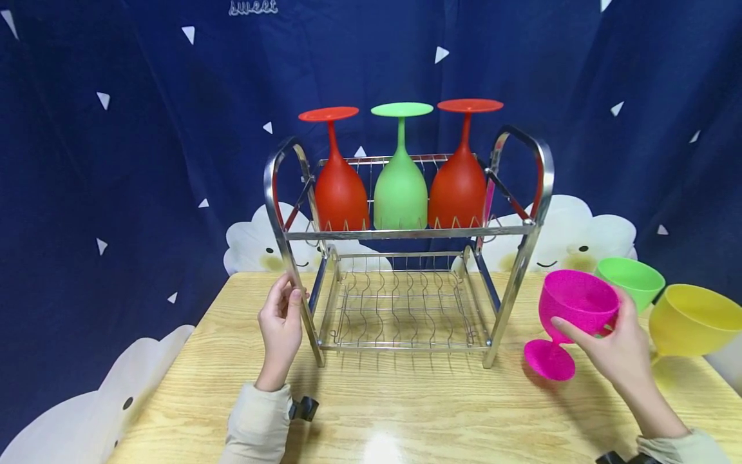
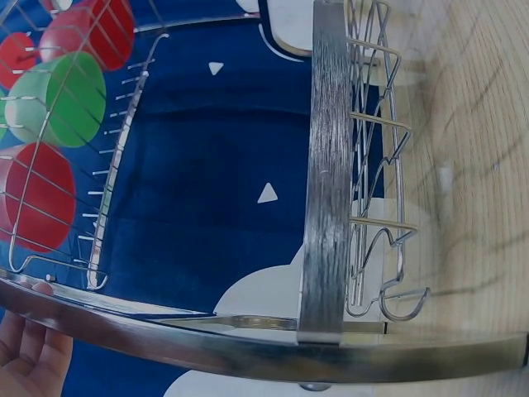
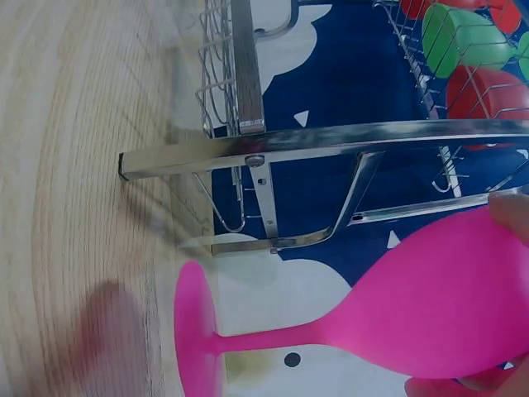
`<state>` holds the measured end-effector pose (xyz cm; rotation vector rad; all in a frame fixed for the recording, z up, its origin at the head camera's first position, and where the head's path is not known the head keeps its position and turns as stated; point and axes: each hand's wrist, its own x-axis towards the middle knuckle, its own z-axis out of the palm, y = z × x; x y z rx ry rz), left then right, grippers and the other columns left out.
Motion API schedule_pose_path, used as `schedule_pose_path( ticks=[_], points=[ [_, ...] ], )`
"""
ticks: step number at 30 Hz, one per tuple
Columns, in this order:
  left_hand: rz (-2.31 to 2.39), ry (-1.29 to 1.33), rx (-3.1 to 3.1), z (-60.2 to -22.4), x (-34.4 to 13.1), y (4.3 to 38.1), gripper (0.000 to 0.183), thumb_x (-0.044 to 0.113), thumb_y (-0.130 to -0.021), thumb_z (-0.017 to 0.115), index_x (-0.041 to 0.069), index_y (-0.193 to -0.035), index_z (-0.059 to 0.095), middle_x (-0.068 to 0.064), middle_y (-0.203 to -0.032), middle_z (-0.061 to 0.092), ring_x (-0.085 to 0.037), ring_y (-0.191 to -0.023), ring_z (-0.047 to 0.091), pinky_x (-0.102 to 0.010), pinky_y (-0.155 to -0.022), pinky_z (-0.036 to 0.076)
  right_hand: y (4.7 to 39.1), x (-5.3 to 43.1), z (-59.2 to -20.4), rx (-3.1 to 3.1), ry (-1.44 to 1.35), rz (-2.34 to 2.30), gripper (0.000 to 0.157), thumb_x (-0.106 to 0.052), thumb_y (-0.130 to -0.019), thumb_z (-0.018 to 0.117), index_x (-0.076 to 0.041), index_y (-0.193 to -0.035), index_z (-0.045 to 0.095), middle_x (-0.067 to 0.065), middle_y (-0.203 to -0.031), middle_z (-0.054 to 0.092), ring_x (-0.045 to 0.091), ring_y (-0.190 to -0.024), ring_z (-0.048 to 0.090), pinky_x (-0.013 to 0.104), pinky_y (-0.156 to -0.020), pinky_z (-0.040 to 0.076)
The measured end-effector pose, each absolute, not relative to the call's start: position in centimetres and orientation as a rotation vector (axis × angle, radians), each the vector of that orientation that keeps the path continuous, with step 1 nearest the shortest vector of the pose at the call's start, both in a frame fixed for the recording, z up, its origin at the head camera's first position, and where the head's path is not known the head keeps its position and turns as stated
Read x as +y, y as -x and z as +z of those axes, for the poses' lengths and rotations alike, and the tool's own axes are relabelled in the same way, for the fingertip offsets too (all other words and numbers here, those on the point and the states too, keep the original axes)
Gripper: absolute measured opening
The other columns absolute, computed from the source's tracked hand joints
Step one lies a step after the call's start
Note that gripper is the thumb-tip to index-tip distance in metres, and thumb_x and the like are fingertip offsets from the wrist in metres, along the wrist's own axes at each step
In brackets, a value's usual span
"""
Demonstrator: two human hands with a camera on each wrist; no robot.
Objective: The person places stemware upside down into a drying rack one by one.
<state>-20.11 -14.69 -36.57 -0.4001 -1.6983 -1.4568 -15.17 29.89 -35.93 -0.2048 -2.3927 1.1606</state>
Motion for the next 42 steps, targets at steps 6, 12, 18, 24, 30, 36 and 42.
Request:
schedule_pose_path(
  ticks=[6,12,18,24,30,36,42],
  points=[
    [-1.479,0.409,-1.679,-37.1,-14.9,20.5,0.026,-0.013,-0.086,0.050,-0.015,-0.112,0.052,-0.030,-0.079,0.059,0.003,-0.075,0.058,-0.011,-0.068,0.047,14.0,29.8,-36.1,-2.419,0.178,1.130,0.091,-0.024,-0.071,0.078,-0.002,-0.139,0.022,0.021,-0.117,0.045,-0.010,-0.079,0.039,0.005,-0.060,0.038],
    [-1.481,0.403,-1.682,-37.0,-14.9,20.5,0.026,-0.012,-0.086,0.050,-0.014,-0.112,0.052,-0.030,-0.080,0.059,0.003,-0.075,0.058,-0.012,-0.068,0.047,13.1,29.6,-36.1,-2.469,0.127,1.137,0.088,-0.024,-0.073,0.077,0.003,-0.136,0.023,0.020,-0.115,0.045,-0.012,-0.077,0.041,0.007,-0.058,0.041],
    [-1.480,0.387,-1.696,-36.8,-14.8,20.3,0.025,-0.011,-0.087,0.050,-0.014,-0.112,0.052,-0.030,-0.080,0.059,0.003,-0.075,0.058,-0.011,-0.067,0.047,12.7,28.7,-36.3,-2.499,0.039,1.156,0.084,-0.019,-0.072,0.077,0.001,-0.135,0.026,0.020,-0.114,0.048,-0.014,-0.079,0.041,0.007,-0.061,0.041],
    [-1.460,0.403,-1.704,-35.7,-14.4,19.4,0.023,-0.016,-0.086,0.048,-0.018,-0.109,0.050,-0.033,-0.079,0.057,0.006,-0.075,0.056,-0.010,-0.066,0.046,12.3,27.5,-36.1,-2.501,-0.025,1.153,0.085,-0.017,-0.070,0.079,-0.001,-0.136,0.027,0.018,-0.114,0.049,-0.014,-0.081,0.042,0.006,-0.063,0.041],
    [-1.471,0.387,-1.721,-34.8,-14.1,18.7,0.022,-0.016,-0.085,0.048,-0.021,-0.107,0.049,-0.035,-0.078,0.056,0.001,-0.073,0.058,-0.012,-0.066,0.047,12.1,26.0,-36.0,-2.453,-0.150,1.190,0.083,-0.011,-0.068,0.080,-0.003,-0.134,0.031,0.012,-0.113,0.049,-0.008,-0.085,0.048,0.007,-0.067,0.042],
    [-1.479,0.400,-1.719,-34.6,-14.1,18.6,0.024,-0.016,-0.085,0.048,-0.020,-0.108,0.050,-0.034,-0.078,0.057,0.000,-0.073,0.059,-0.011,-0.067,0.047,11.9,24.5,-35.9,-2.429,-0.235,1.196,0.084,-0.010,-0.065,0.082,-0.002,-0.133,0.033,0.010,-0.111,0.050,-0.004,-0.087,0.050,0.007,-0.070,0.043],
    [-1.491,0.365,-1.780,-34.3,-14.3,18.2,0.027,-0.015,-0.085,0.050,-0.018,-0.111,0.051,-0.032,-0.084,0.060,-0.002,-0.077,0.059,-0.010,-0.067,0.046,12.0,23.3,-35.9,-2.401,-0.311,1.249,0.085,-0.005,-0.062,0.082,-0.002,-0.133,0.034,0.009,-0.111,0.051,-0.002,-0.089,0.052,0.009,-0.071,0.044]
  ],
)
